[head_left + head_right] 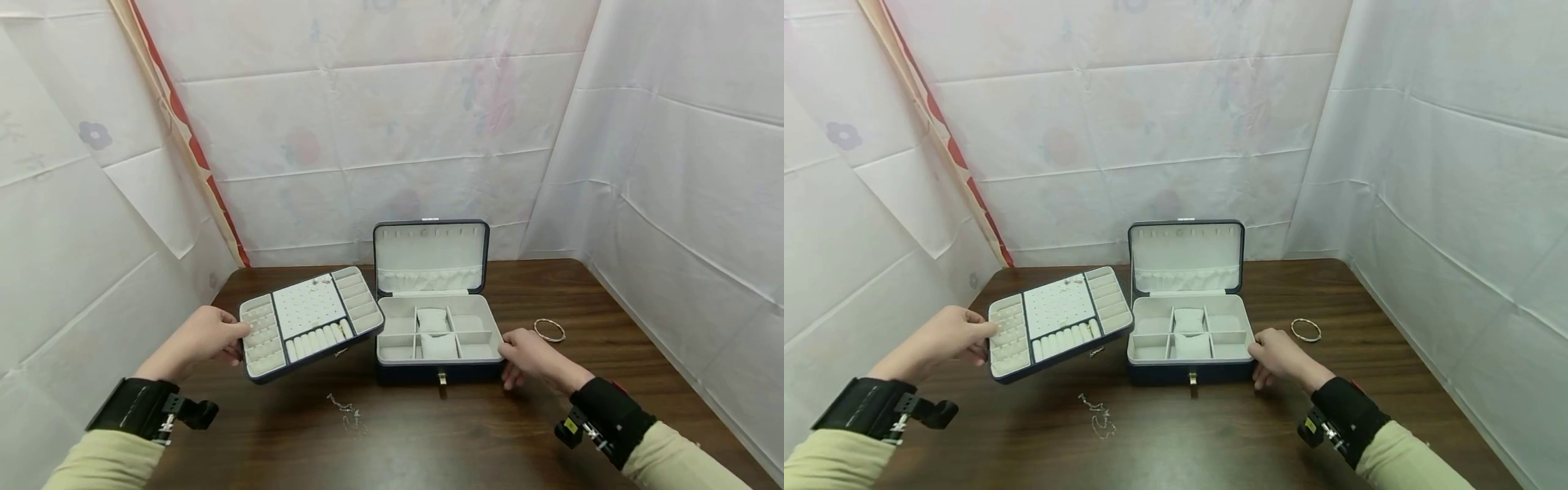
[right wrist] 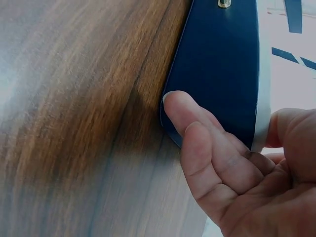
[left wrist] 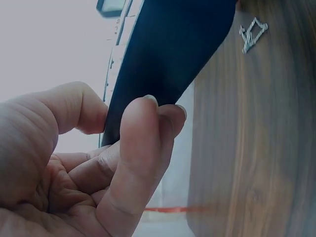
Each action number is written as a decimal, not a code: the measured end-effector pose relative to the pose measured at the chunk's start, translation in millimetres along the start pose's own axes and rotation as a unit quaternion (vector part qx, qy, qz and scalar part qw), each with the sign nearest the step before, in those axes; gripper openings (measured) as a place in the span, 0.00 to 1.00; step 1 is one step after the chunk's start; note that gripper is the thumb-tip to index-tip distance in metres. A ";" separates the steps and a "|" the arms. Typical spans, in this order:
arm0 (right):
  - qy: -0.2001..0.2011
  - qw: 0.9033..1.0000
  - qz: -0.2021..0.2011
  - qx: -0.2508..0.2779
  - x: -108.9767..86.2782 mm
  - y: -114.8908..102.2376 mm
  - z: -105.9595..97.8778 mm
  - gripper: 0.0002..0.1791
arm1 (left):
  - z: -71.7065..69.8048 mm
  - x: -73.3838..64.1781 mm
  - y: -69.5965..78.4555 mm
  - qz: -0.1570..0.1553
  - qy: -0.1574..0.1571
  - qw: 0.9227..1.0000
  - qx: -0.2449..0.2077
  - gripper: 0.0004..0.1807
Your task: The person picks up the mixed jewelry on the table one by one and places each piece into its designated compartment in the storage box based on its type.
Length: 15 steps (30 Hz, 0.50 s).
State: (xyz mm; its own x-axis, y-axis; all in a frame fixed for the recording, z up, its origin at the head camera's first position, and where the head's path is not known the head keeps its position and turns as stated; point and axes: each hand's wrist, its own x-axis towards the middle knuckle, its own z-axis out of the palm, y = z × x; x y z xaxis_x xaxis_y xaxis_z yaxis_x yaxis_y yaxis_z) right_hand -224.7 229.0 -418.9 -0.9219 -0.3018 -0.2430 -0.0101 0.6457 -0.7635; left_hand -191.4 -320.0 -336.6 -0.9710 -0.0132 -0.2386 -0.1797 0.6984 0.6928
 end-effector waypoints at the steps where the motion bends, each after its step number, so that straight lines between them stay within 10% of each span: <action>1: 0.000 1.000 0.001 0.001 -0.2 0.2 0.2 0.11 | -2.1 0.6 -2.4 -0.002 -0.001 1.000 -0.002 0.17; 15: -0.008 1.000 0.005 0.013 0.5 -0.3 -0.7 0.11 | -12.2 18.6 -39.3 -0.076 0.020 0.996 -0.037 0.18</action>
State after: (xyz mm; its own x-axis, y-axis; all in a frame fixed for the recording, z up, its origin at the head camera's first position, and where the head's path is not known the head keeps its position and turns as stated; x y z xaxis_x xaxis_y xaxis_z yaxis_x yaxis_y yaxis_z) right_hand -225.4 229.1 -418.3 -0.9160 -0.3060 -0.2595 0.0093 0.6304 -0.7762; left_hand -204.3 -356.4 -360.0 -0.9368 -0.1450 -0.3183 -0.3353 0.6315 0.6991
